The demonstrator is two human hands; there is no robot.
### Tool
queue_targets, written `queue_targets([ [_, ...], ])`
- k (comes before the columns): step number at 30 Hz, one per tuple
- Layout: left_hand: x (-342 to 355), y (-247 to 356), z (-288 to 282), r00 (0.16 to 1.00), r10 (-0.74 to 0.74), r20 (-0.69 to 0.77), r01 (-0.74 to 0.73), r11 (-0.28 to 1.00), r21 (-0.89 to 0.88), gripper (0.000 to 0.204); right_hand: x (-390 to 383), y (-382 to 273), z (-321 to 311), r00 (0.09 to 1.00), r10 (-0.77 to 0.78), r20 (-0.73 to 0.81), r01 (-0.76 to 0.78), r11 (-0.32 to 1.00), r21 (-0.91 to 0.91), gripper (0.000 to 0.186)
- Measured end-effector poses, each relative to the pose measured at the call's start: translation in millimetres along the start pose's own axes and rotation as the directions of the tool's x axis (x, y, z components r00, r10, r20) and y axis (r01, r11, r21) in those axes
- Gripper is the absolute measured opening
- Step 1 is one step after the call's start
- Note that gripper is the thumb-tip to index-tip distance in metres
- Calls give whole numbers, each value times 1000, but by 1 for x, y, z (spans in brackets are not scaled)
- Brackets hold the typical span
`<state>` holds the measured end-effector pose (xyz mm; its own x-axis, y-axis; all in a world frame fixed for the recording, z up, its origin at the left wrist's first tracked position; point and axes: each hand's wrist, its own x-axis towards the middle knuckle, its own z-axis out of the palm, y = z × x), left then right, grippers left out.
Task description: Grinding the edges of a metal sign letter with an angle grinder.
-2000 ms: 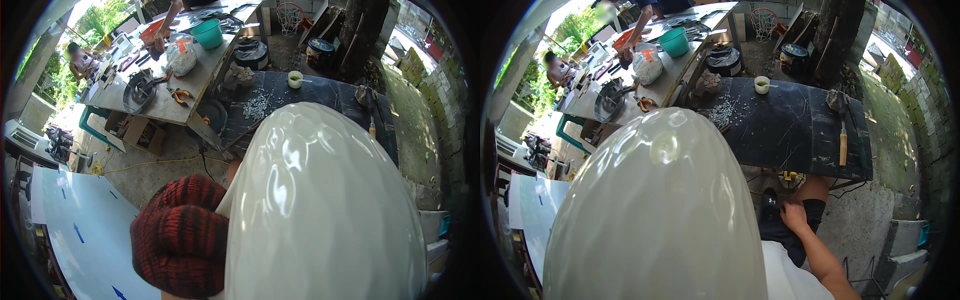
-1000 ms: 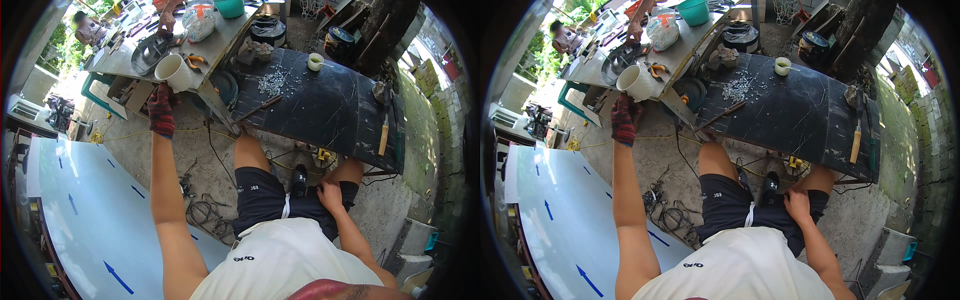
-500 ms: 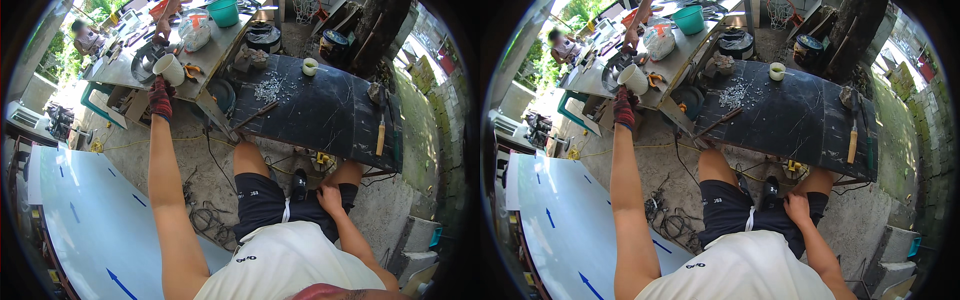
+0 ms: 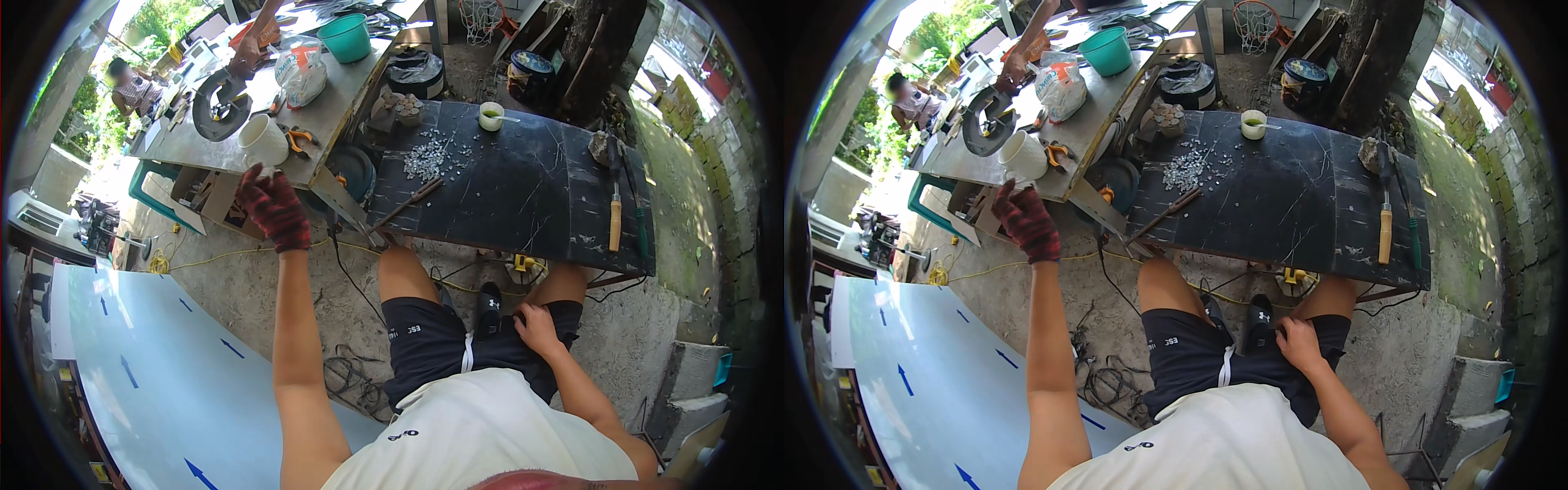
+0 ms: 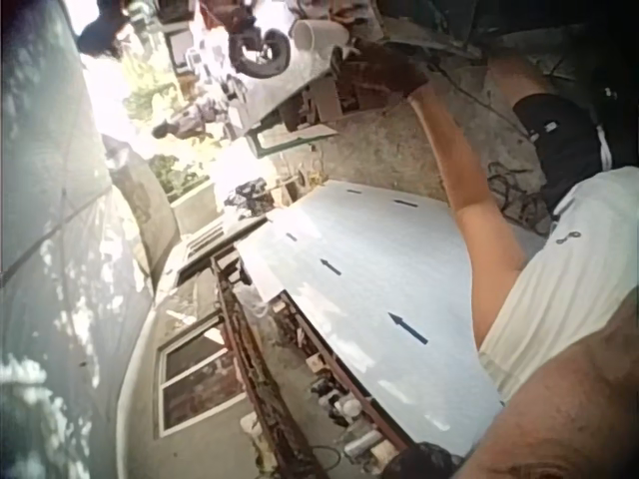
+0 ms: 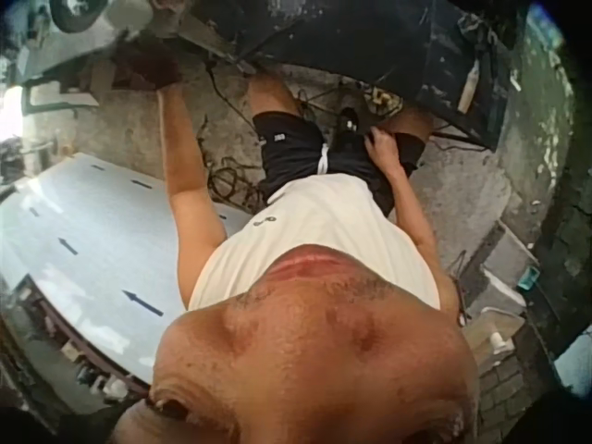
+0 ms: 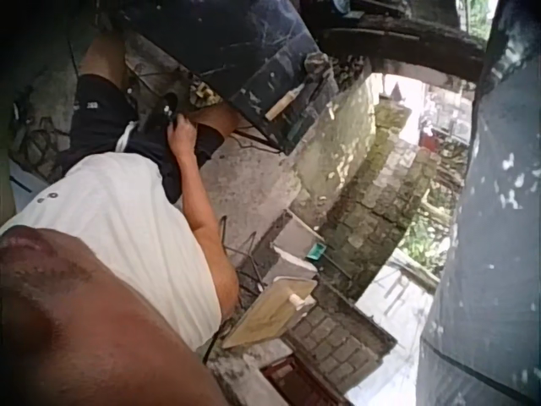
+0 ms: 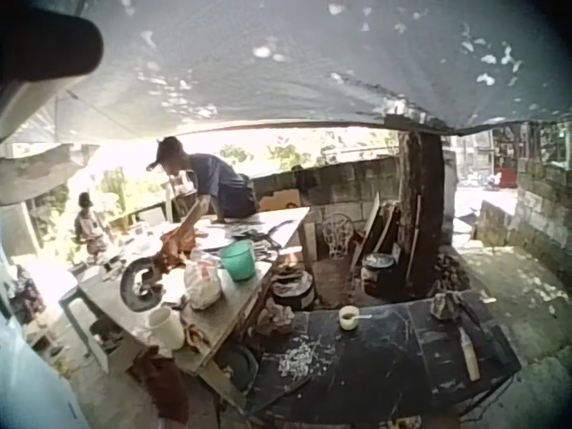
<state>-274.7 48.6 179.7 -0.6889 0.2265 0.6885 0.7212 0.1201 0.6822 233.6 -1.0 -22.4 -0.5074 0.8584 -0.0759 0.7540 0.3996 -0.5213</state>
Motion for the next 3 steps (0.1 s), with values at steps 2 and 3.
queue_targets([
  [2, -16, 14, 7, 927, 216, 307, -171, 971, -166, 39, 4, -9, -7, 1000, 7, 10, -8, 996, 86, 17],
  [3, -14, 13, 10, 927, 216, 307, -172, 971, -164, 39, 10, -20, -16, 999, -25, 33, 21, 990, 137, 18],
])
